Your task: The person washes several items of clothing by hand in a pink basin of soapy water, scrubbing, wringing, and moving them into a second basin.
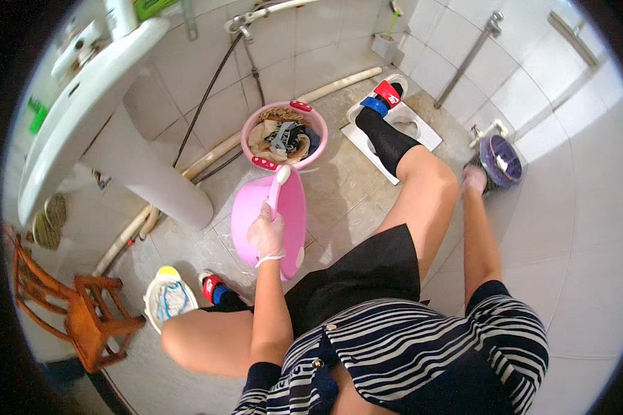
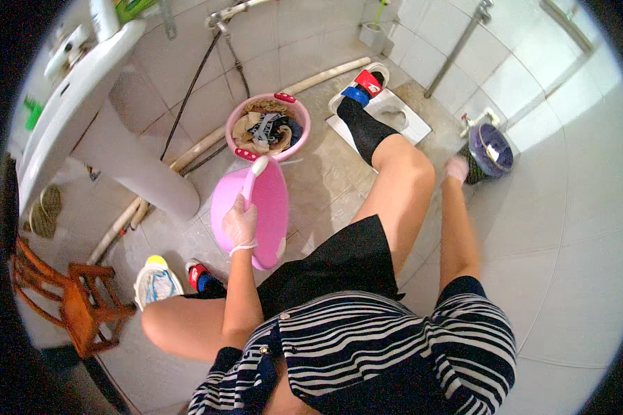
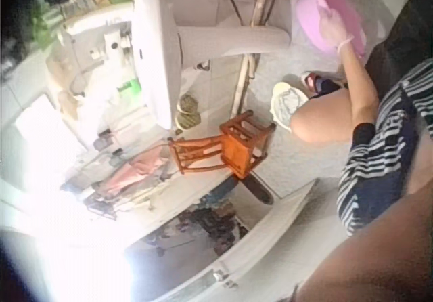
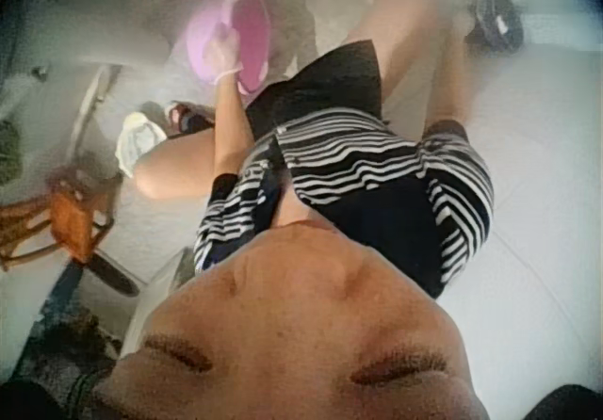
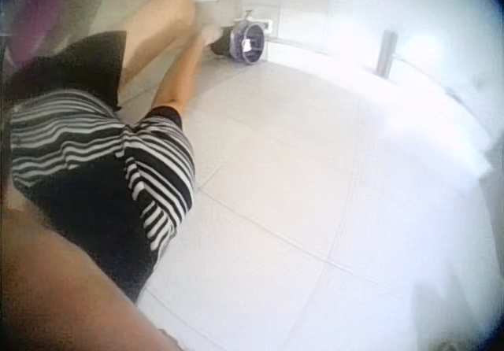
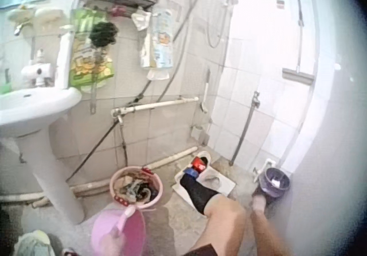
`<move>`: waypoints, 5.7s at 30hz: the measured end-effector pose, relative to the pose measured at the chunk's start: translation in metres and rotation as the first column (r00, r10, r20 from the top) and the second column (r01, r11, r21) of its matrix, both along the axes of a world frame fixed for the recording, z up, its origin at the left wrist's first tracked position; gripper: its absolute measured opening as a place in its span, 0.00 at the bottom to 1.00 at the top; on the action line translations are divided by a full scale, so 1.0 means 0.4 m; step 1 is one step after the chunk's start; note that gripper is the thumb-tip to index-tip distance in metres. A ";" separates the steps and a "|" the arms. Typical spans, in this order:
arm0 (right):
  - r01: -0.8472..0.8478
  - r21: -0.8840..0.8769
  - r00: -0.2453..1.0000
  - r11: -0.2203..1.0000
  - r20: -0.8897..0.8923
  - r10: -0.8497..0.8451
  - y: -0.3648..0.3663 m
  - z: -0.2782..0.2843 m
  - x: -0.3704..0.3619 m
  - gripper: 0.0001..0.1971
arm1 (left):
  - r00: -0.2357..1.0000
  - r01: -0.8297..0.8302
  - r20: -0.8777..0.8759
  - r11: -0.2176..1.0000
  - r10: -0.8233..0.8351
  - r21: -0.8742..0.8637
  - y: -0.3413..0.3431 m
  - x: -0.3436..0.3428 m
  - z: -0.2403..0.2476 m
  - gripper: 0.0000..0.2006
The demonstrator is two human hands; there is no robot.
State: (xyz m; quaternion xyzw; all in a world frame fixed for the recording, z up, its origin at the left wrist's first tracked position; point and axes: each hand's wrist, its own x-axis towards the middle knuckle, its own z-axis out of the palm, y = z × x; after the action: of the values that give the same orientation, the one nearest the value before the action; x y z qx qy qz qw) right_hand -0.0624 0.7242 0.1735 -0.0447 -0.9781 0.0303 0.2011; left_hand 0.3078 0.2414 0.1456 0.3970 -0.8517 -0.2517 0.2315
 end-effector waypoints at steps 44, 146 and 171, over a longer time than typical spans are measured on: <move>-0.506 -0.255 0.346 0.824 0.815 0.464 -0.441 -0.437 0.423 0.33 | 0.994 -0.076 0.089 0.990 0.065 0.119 -0.005 0.090 -0.017 0.24; 0.359 -0.875 0.876 -0.325 0.196 0.441 -0.895 0.158 -0.001 0.22 | 0.891 -0.011 -0.242 0.552 0.384 0.834 -0.338 -0.023 -0.116 0.19; 0.544 -0.714 0.839 -0.441 0.459 0.292 -1.075 -0.414 -0.281 0.20 | 0.884 -0.220 0.121 0.173 0.451 0.960 -0.418 -0.390 -0.460 0.12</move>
State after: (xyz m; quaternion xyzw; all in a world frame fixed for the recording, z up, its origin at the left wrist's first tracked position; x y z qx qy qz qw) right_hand -0.1746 0.2941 0.0079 -0.3290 -0.4747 0.7955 -0.1836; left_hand 0.1516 0.0741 -0.0384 0.6053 -0.3854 -0.6926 0.0734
